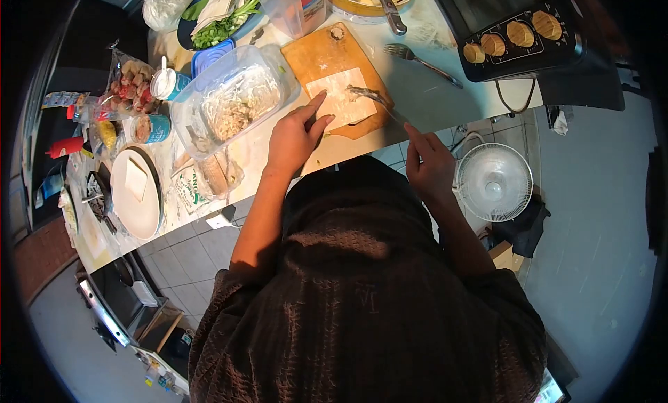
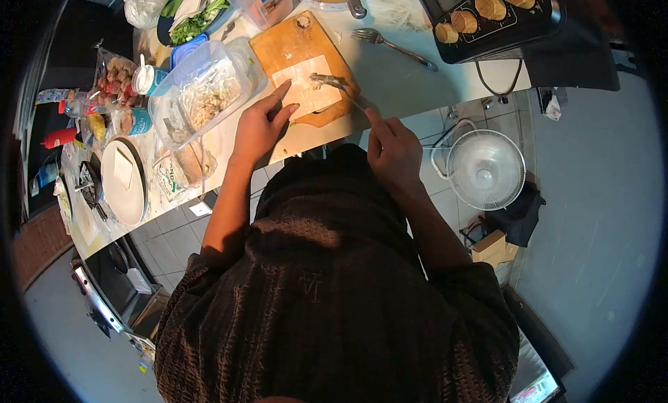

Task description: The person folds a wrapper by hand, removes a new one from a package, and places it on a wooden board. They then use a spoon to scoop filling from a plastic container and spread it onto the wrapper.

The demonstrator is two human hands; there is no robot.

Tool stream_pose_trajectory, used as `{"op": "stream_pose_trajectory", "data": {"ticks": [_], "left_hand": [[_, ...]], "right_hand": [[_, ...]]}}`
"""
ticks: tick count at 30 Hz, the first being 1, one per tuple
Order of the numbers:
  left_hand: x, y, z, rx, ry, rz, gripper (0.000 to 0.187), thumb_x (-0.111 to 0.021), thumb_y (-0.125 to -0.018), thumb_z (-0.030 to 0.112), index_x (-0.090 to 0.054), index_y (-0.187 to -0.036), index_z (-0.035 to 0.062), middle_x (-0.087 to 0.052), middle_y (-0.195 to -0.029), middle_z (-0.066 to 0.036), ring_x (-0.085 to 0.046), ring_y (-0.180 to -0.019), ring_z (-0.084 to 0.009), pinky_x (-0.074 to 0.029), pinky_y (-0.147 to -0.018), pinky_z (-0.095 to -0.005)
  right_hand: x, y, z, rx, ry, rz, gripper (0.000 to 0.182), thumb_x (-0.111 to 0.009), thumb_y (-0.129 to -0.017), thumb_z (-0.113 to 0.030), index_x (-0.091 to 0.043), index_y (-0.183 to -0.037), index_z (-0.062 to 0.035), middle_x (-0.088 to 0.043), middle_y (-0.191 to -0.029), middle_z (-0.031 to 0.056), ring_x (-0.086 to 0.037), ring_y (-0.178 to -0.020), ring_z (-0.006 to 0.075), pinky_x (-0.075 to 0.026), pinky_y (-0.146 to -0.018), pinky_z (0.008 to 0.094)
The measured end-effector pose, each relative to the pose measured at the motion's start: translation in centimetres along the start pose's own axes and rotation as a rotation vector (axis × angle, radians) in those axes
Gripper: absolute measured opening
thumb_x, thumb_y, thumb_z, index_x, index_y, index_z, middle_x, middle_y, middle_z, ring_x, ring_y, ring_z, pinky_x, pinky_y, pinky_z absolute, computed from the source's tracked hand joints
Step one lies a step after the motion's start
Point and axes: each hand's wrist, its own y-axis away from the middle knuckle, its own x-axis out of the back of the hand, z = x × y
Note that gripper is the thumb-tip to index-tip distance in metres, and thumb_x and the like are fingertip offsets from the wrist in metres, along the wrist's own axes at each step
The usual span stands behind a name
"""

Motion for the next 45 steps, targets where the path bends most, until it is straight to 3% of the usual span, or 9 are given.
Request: {"op": "stream_pose_trajectory", "data": {"ticks": [7, 9, 12, 19, 21, 27, 31, 36, 45], "left_hand": [[0.6, 0.3, 0.4, -0.005, 0.034, -0.005, 0.053, -0.074, -0.083, 0.026, -0.057, -0.133, 0.0149, -0.048, -0.061, -0.009, -0.042, -0.053, -0.0159, -0.041, -0.055, -0.0301], [1.0, 0.3, 1.0, 0.109, 0.075, -0.027, 0.051, -0.075, -0.083, 0.026, -0.059, -0.129, 0.0125, -0.044, -0.059, -0.007, -0.041, -0.053, -0.0124, -0.039, -0.053, -0.0283], [1.1, 0.4, 1.1, 0.145, 0.147, -0.003, 0.049, -0.075, -0.082, 0.025, -0.06, -0.125, 0.0096, -0.043, -0.058, -0.004, -0.04, -0.053, -0.0109, -0.037, -0.052, -0.0274], [1.1, 0.4, 1.0, 0.192, 0.187, 0.013, 0.047, -0.077, -0.081, 0.026, -0.059, -0.12, 0.0058, -0.043, -0.059, 0.0, -0.041, -0.054, -0.0098, -0.037, -0.052, -0.0261], [1.0, 0.2, 0.7, 0.146, 0.211, 0.078, 0.042, -0.077, -0.081, 0.029, -0.06, -0.109, 0.0031, -0.043, -0.055, -0.002, -0.04, -0.05, -0.0121, -0.035, -0.049, -0.0283], [0.9, 0.1, -0.2, 0.17, 0.263, 0.038, 0.038, -0.077, -0.081, 0.028, -0.057, -0.101, 0.0024, -0.042, -0.057, -0.002, -0.04, -0.052, -0.0112, -0.035, -0.049, -0.0271], [0.8, 0.0, 0.1, 0.167, 0.272, 0.054, 0.038, -0.077, -0.081, 0.028, -0.058, -0.104, 0.0039, -0.042, -0.057, -0.001, -0.04, -0.052, -0.011, -0.035, -0.05, -0.0269], [0.7, 0.1, 0.3, 0.099, 0.129, 0.021, 0.054, -0.076, -0.081, 0.028, -0.058, -0.13, 0.0151, -0.044, -0.056, -0.004, -0.042, -0.05, -0.0154, -0.039, -0.051, -0.0297], [0.9, 0.0, 0.5, 0.107, 0.017, -0.045, 0.055, -0.075, -0.081, 0.031, -0.058, -0.131, 0.0178, -0.051, -0.058, -0.008, -0.047, -0.05, -0.0203, -0.042, -0.052, -0.0339]], "right_hand": [[-0.5, -0.2, -0.4, 0.045, -0.093, -0.014, 0.033, -0.063, -0.08, -0.002, -0.067, -0.112, -0.0078, -0.057, -0.075, 0.0074, -0.058, -0.063, 0.0254, -0.048, -0.057, 0.0366], [-0.5, -0.3, -0.4, 0.053, -0.125, 0.008, 0.031, -0.06, -0.083, 0.005, -0.066, -0.112, -0.0034, -0.057, -0.074, 0.0101, -0.057, -0.061, 0.0238, -0.046, -0.055, 0.0352], [-1.1, 0.2, 0.4, 0.038, -0.153, -0.024, 0.034, -0.062, -0.08, 0.0, -0.066, -0.113, -0.0065, -0.056, -0.076, 0.0084, -0.057, -0.063, 0.0261, -0.047, -0.056, 0.0368], [-1.0, 0.5, 0.3, 0.037, -0.154, 0.016, 0.034, -0.061, -0.08, 0.003, -0.065, -0.113, -0.0049, -0.055, -0.075, 0.0096, -0.057, -0.062, 0.0265, -0.047, -0.056, 0.0371], [-1.1, 0.5, 0.5, 0.052, -0.154, 0.023, 0.034, -0.06, -0.08, 0.003, -0.065, -0.113, -0.0047, -0.055, -0.075, 0.0104, -0.057, -0.062, 0.027, -0.047, -0.056, 0.0373], [-0.4, 0.3, 0.0, 0.01, -0.222, 0.015, 0.033, -0.06, -0.081, 0.003, -0.065, -0.113, -0.0051, -0.055, -0.075, 0.0104, -0.057, -0.063, 0.0271, -0.047, -0.056, 0.0378], [-1.0, 0.4, 0.5, -0.011, -0.177, -0.067, 0.031, -0.061, -0.082, 0.003, -0.066, -0.112, -0.0049, -0.059, -0.078, 0.01, -0.059, -0.063, 0.0255, -0.048, -0.057, 0.0349], [0.2, -0.2, 0.1, 0.048, 0.03, -0.06, 0.032, -0.065, -0.079, -0.005, -0.067, -0.111, -0.0086, -0.058, -0.078, 0.007, -0.059, -0.065, 0.0254, -0.048, -0.058, 0.038], [1.3, -0.5, -0.9, 0.015, -0.01, -0.009, 0.027, -0.066, -0.078, -0.008, -0.069, -0.104, -0.0094, -0.057, -0.07, 0.0055, -0.057, -0.054, 0.0224, -0.046, -0.049, 0.0342]]}}
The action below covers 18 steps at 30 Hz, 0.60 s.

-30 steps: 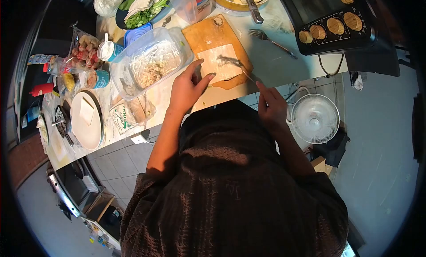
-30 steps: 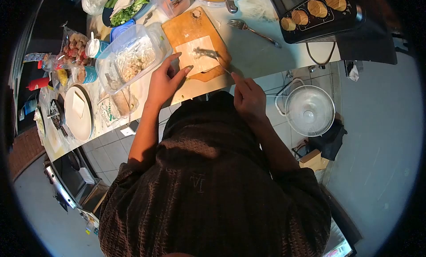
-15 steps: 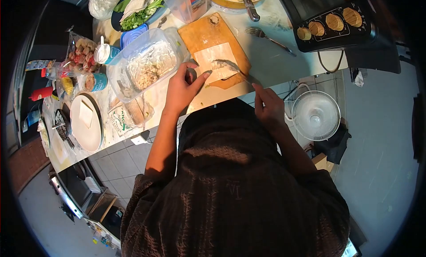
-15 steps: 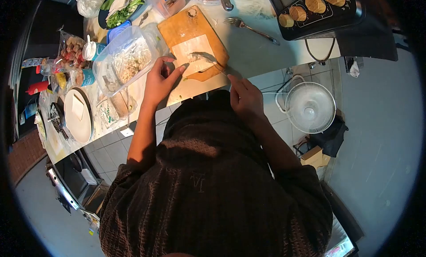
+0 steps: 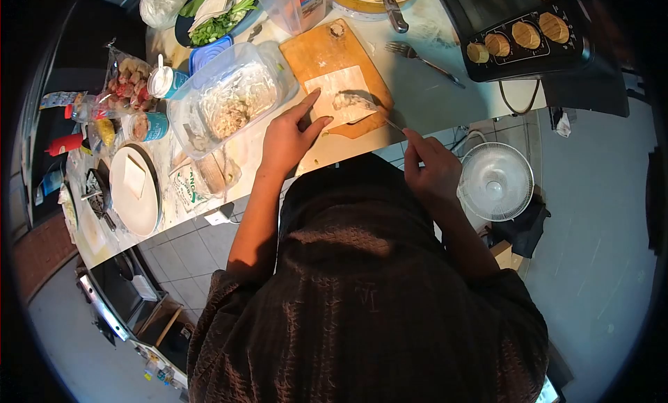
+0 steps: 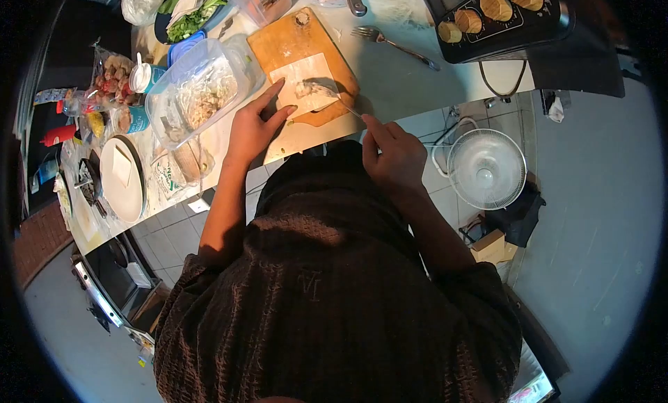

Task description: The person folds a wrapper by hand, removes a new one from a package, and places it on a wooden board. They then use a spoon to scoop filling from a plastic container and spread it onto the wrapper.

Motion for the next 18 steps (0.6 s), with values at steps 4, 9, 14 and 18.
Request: {"op": "stream_pose_trajectory", "data": {"ticks": [4, 9, 14, 18], "left_hand": [[0.0, 0.0, -0.1, -0.006, -0.003, -0.012, 0.055, -0.075, -0.081, 0.031, -0.058, -0.132, 0.0182, -0.051, -0.058, -0.008, -0.047, -0.05, -0.0203, -0.042, -0.052, -0.0337], [0.1, 0.0, 0.1, 0.0, -0.015, -0.017, 0.056, -0.075, -0.081, 0.031, -0.058, -0.132, 0.018, -0.051, -0.059, -0.008, -0.047, -0.05, -0.0207, -0.042, -0.053, -0.0338], [0.1, 0.1, -0.1, -0.01, -0.014, -0.01, 0.056, -0.075, -0.081, 0.032, -0.058, -0.132, 0.0181, -0.053, -0.059, -0.008, -0.049, -0.051, -0.0218, -0.043, -0.053, -0.0345], [-0.1, 0.0, -0.4, -0.029, -0.029, -0.002, 0.057, -0.075, -0.081, 0.033, -0.057, -0.132, 0.0174, -0.054, -0.06, -0.009, -0.051, -0.051, -0.0232, -0.044, -0.054, -0.0353]], "right_hand": [[0.6, -1.2, -0.6, 0.017, 0.059, -0.028, 0.027, -0.067, -0.077, -0.009, -0.069, -0.103, -0.0094, -0.056, -0.069, 0.0052, -0.056, -0.054, 0.022, -0.045, -0.049, 0.0345], [0.9, -1.8, -1.0, 0.029, 0.113, -0.08, 0.023, -0.064, -0.082, -0.006, -0.068, -0.104, -0.0087, -0.059, -0.074, 0.0069, -0.06, -0.065, 0.0244, -0.047, -0.057, 0.0365], [-0.5, -0.6, 0.1, 0.077, 0.038, 0.011, 0.026, -0.065, -0.079, -0.005, -0.067, -0.105, -0.007, -0.054, -0.072, 0.0068, -0.057, -0.062, 0.025, -0.046, -0.057, 0.0368], [-1.2, 0.5, 0.6, 0.02, -0.093, 0.019, 0.024, -0.062, -0.082, -0.002, -0.067, -0.106, -0.0062, -0.057, -0.076, 0.008, -0.058, -0.064, 0.0255, -0.046, -0.057, 0.0376]]}}
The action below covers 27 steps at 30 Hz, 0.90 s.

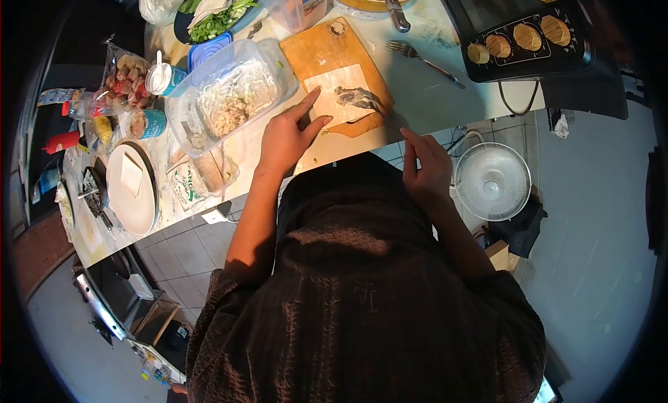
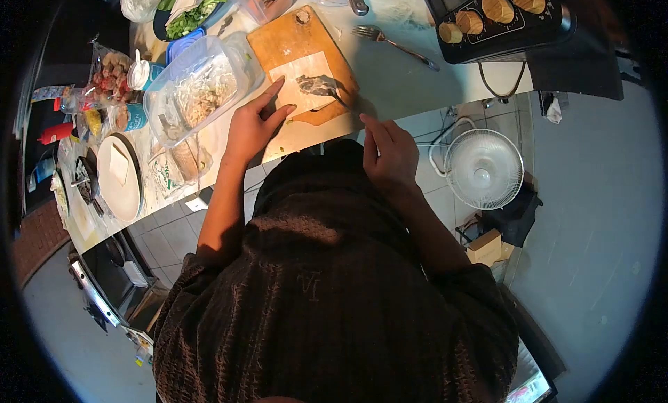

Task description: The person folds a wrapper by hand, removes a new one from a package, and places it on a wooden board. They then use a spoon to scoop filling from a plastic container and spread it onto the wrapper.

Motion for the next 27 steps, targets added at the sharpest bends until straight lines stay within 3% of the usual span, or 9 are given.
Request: {"op": "stream_pose_trajectory", "data": {"ticks": [3, 7, 22, 27], "left_hand": [[0.1, 0.0, 0.1, 0.004, -0.005, -0.009, 0.058, -0.075, -0.081, 0.033, -0.056, -0.133, 0.0172, -0.055, -0.06, -0.009, -0.052, -0.052, -0.0241, -0.044, -0.054, -0.0357], [0.3, 0.1, 0.0, -0.03, 0.001, -0.008, 0.059, -0.075, -0.08, 0.033, -0.056, -0.134, 0.0163, -0.054, -0.059, -0.009, -0.051, -0.051, -0.024, -0.044, -0.053, -0.0356], [0.8, 0.2, -0.3, 0.056, 0.108, -0.018, 0.061, -0.078, -0.079, 0.031, -0.057, -0.132, 0.0127, -0.046, -0.054, -0.005, -0.041, -0.048, -0.0142, -0.037, -0.049, -0.03], [0.7, 0.6, -0.8, 0.04, 0.151, 0.036, 0.061, -0.079, -0.078, 0.03, -0.057, -0.132, 0.0114, -0.041, -0.054, -0.003, -0.036, -0.049, -0.0113, -0.034, -0.048, -0.0281]], "right_hand": [[-0.4, 0.6, 0.3, -0.086, -0.122, -0.006, 0.026, -0.062, -0.082, -0.001, -0.067, -0.107, -0.0061, -0.058, -0.077, 0.0085, -0.058, -0.065, 0.0258, -0.046, -0.058, 0.0376], [-0.4, 0.6, 0.3, -0.029, -0.094, 0.015, 0.03, -0.061, -0.081, 0.001, -0.066, -0.11, -0.0061, -0.057, -0.077, 0.0083, -0.057, -0.065, 0.0257, -0.045, -0.058, 0.0372], [-1.0, 1.0, 0.3, -0.004, -0.107, 0.004, 0.036, -0.061, -0.08, 0.006, -0.065, -0.114, -0.0054, -0.056, -0.075, 0.0094, -0.056, -0.064, 0.0268, -0.046, -0.057, 0.0371], [-0.5, 1.1, -0.4, -0.091, -0.117, -0.009, 0.035, -0.06, -0.082, 0.006, -0.065, -0.114, -0.0054, -0.056, -0.077, 0.0109, -0.057, -0.065, 0.0272, -0.047, -0.058, 0.0366]]}}
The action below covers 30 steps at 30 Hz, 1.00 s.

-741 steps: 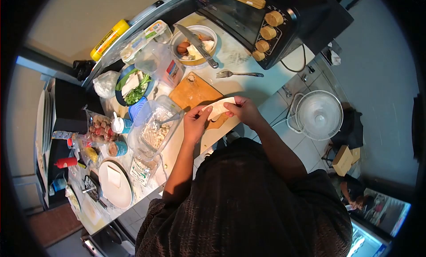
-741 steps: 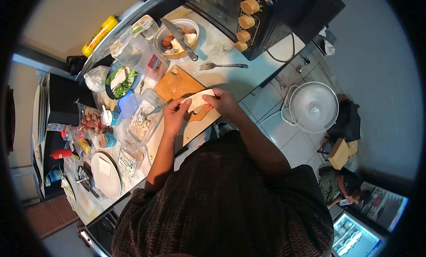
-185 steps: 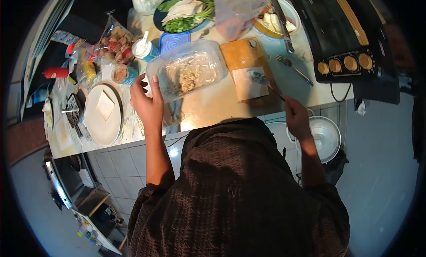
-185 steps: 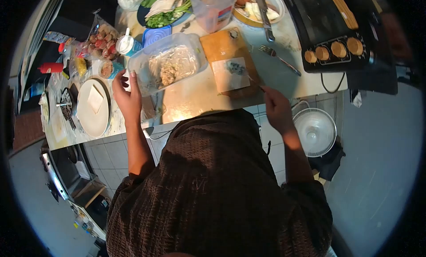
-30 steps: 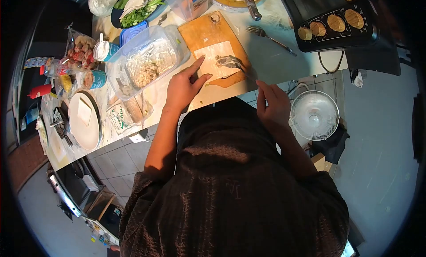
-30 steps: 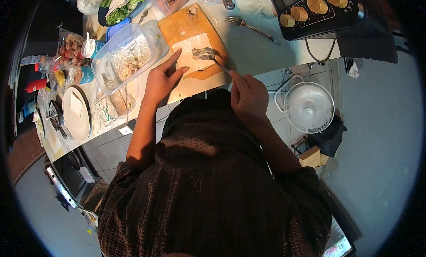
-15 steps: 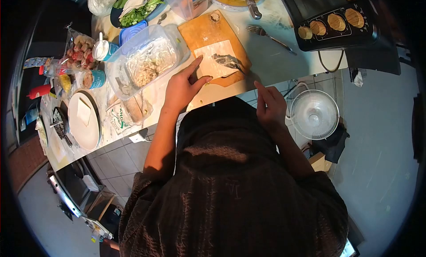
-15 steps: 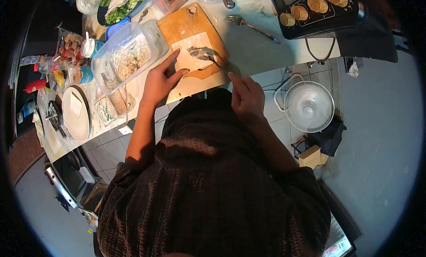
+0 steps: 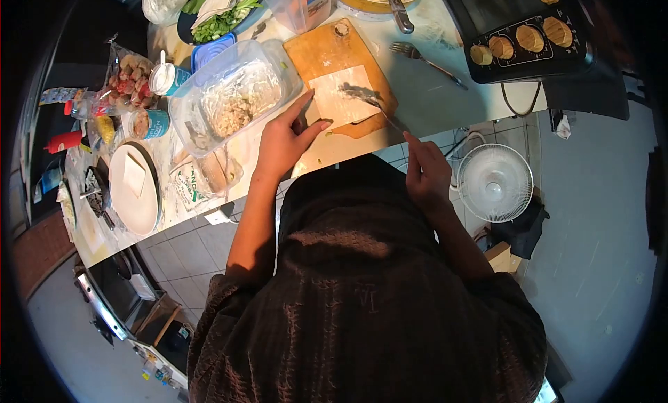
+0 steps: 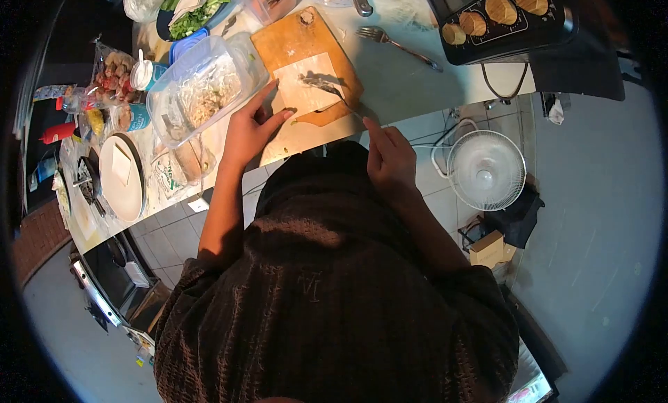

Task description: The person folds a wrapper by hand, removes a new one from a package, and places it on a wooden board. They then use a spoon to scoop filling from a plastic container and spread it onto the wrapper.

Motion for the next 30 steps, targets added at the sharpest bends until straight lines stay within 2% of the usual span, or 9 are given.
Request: {"op": "stream_pose_trajectory", "data": {"ticks": [12, 16, 22, 24, 27, 30], "left_hand": [[0.2, 0.2, -0.3, 0.018, 0.031, -0.021, 0.061, -0.08, -0.077, 0.029, -0.057, -0.131, 0.0108, -0.038, -0.054, -0.001, -0.035, -0.05, -0.0094, -0.034, -0.049, -0.0265], [-0.1, -0.2, 0.2, 0.024, 0.035, -0.012, 0.061, -0.079, -0.078, 0.029, -0.057, -0.132, 0.0115, -0.038, -0.055, -0.001, -0.035, -0.05, -0.0092, -0.034, -0.049, -0.0263], [-0.7, -0.6, 0.7, 0.002, -0.102, -0.036, 0.062, -0.077, -0.079, 0.035, -0.056, -0.133, 0.0148, -0.049, -0.057, -0.006, -0.045, -0.049, -0.0163, -0.039, -0.051, -0.0309], [-1.0, -0.5, 0.6, -0.033, -0.167, -0.024, 0.062, -0.077, -0.078, 0.036, -0.056, -0.133, 0.0174, -0.054, -0.06, -0.009, -0.05, -0.051, -0.0211, -0.043, -0.053, -0.0339], [-1.0, -0.5, 0.6, -0.037, -0.167, -0.025, 0.061, -0.076, -0.078, 0.037, -0.057, -0.133, 0.0193, -0.055, -0.062, -0.009, -0.052, -0.052, -0.0223, -0.044, -0.054, -0.0348], [-0.8, -0.6, 0.7, -0.031, -0.167, -0.033, 0.061, -0.076, -0.078, 0.036, -0.057, -0.133, 0.0197, -0.056, -0.063, -0.009, -0.053, -0.053, -0.0224, -0.044, -0.054, -0.0351]], "right_hand": [[0.0, -0.2, 0.2, 0.029, -0.025, -0.004, 0.031, -0.059, -0.085, 0.005, -0.064, -0.114, -0.0037, -0.057, -0.079, 0.0118, -0.058, -0.066, 0.0273, -0.047, -0.058, 0.0356], [-0.6, -0.2, 0.8, -0.032, -0.025, -0.058, 0.03, -0.059, -0.086, 0.004, -0.064, -0.114, -0.0037, -0.057, -0.079, 0.0117, -0.059, -0.065, 0.0274, -0.048, -0.058, 0.0355], [-0.9, -0.3, 0.4, 0.031, 0.05, -0.035, 0.033, -0.062, -0.083, 0.0, -0.064, -0.115, -0.0051, -0.058, -0.08, 0.0109, -0.059, -0.065, 0.0278, -0.049, -0.058, 0.0374], [-0.4, -0.4, -0.3, 0.042, 0.151, -0.014, 0.034, -0.061, -0.083, 0.004, -0.066, -0.115, -0.0067, -0.059, -0.078, 0.0099, -0.059, -0.062, 0.0248, -0.048, -0.057, 0.0355], [0.4, -0.3, -0.8, 0.012, 0.173, -0.069, 0.04, -0.064, -0.078, 0.0, -0.064, -0.118, -0.0073, -0.056, -0.083, 0.0087, -0.059, -0.07, 0.0272, -0.049, -0.061, 0.0385], [0.6, -0.4, -1.1, 0.069, 0.235, -0.053, 0.041, -0.063, -0.078, 0.0, -0.063, -0.118, -0.006, -0.055, -0.083, 0.0086, -0.058, -0.071, 0.0267, -0.049, -0.062, 0.0389]]}}
